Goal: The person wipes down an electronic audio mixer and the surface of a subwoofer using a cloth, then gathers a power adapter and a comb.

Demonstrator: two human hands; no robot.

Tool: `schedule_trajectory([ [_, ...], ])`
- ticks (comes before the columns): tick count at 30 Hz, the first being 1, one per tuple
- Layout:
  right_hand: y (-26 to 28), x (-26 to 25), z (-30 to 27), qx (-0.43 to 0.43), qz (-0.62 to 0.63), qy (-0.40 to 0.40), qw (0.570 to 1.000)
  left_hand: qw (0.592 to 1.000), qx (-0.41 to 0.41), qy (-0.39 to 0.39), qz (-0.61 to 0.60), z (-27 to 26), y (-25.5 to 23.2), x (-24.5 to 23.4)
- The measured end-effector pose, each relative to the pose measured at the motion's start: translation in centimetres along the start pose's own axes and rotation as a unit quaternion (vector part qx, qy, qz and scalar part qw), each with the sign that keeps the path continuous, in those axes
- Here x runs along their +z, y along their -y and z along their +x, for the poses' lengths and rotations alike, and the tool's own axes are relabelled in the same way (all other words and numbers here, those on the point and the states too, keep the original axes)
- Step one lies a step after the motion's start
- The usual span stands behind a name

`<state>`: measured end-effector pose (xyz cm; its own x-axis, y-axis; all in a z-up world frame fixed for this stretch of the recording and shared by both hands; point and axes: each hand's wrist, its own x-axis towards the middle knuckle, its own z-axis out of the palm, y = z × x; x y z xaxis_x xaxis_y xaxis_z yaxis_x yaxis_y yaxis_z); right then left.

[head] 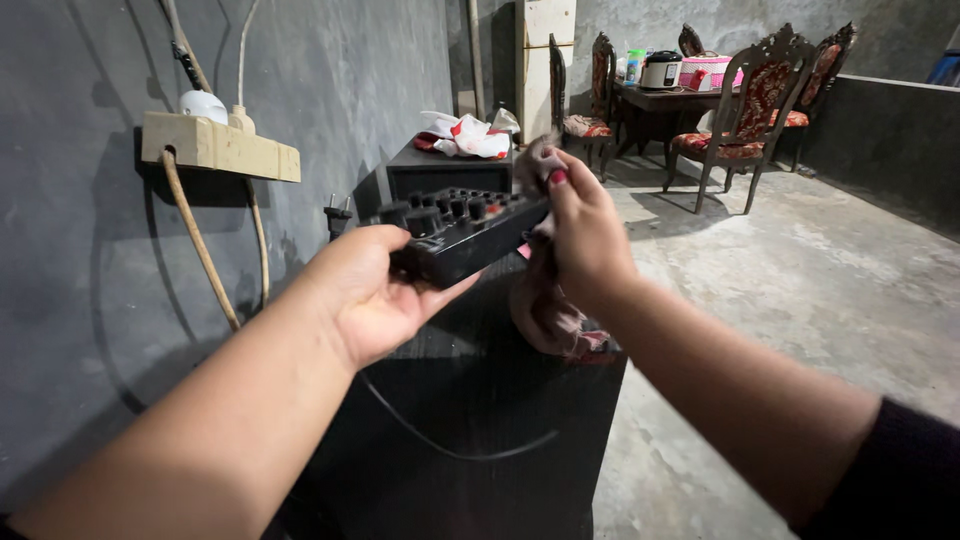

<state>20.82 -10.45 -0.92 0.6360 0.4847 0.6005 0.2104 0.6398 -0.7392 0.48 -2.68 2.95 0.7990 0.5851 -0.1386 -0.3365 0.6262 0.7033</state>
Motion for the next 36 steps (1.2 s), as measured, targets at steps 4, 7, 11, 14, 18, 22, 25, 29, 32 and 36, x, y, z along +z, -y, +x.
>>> schedule_trajectory([
  [4, 1.6, -0.1, 1.4, 0.249, 0.168, 0.008, 0.954, 0.988, 0.028, -0.048, 0.141, -0.3, 0.1, 0.0],
  [7, 1.4, 1.2, -0.1, 0.282, 0.109, 0.050, 0.952, 0.986, 0.031, -0.066, 0.152, -0.5, 0.4, 0.8],
  [11, -0.4, 1.7, -2.3, 0.271, -0.097, -0.037, 0.957, 0.980, 0.048, -0.027, 0.192, -1.4, 0.3, 1.1],
  [14, -0.5, 0.7, -2.0, 0.200, -0.178, 0.026, 0.963, 0.969, 0.069, -0.011, 0.237, -1.7, 0.4, 1.0],
  [18, 2.8, 0.5, 0.6, 0.164, -0.197, 0.057, 0.965, 0.933, 0.118, -0.102, 0.325, -1.9, 0.4, 1.3],
  [22, 7.6, 2.6, 0.3, 0.073, -0.169, 0.054, 0.981, 0.881, 0.149, -0.170, 0.417, -1.8, 0.7, 1.7],
  [25, 8.6, 5.1, -0.8, -0.006, -0.227, 0.178, 0.957, 0.850, 0.222, -0.148, 0.454, -1.1, 1.1, 1.6],
  [29, 7.3, 6.3, -2.6, -0.300, -0.330, 0.308, 0.841, 0.743, 0.275, -0.193, 0.578, -0.7, 1.5, 1.8],
  [32, 6.5, 6.4, -3.3, -0.337, -0.386, 0.297, 0.806, 0.710, 0.307, -0.211, 0.598, 0.0, 2.1, 1.6],
  [36, 7.3, 6.6, -3.1, -0.353, -0.406, 0.306, 0.785, 0.667, 0.317, -0.246, 0.627, 2.0, 1.8, 0.1],
])
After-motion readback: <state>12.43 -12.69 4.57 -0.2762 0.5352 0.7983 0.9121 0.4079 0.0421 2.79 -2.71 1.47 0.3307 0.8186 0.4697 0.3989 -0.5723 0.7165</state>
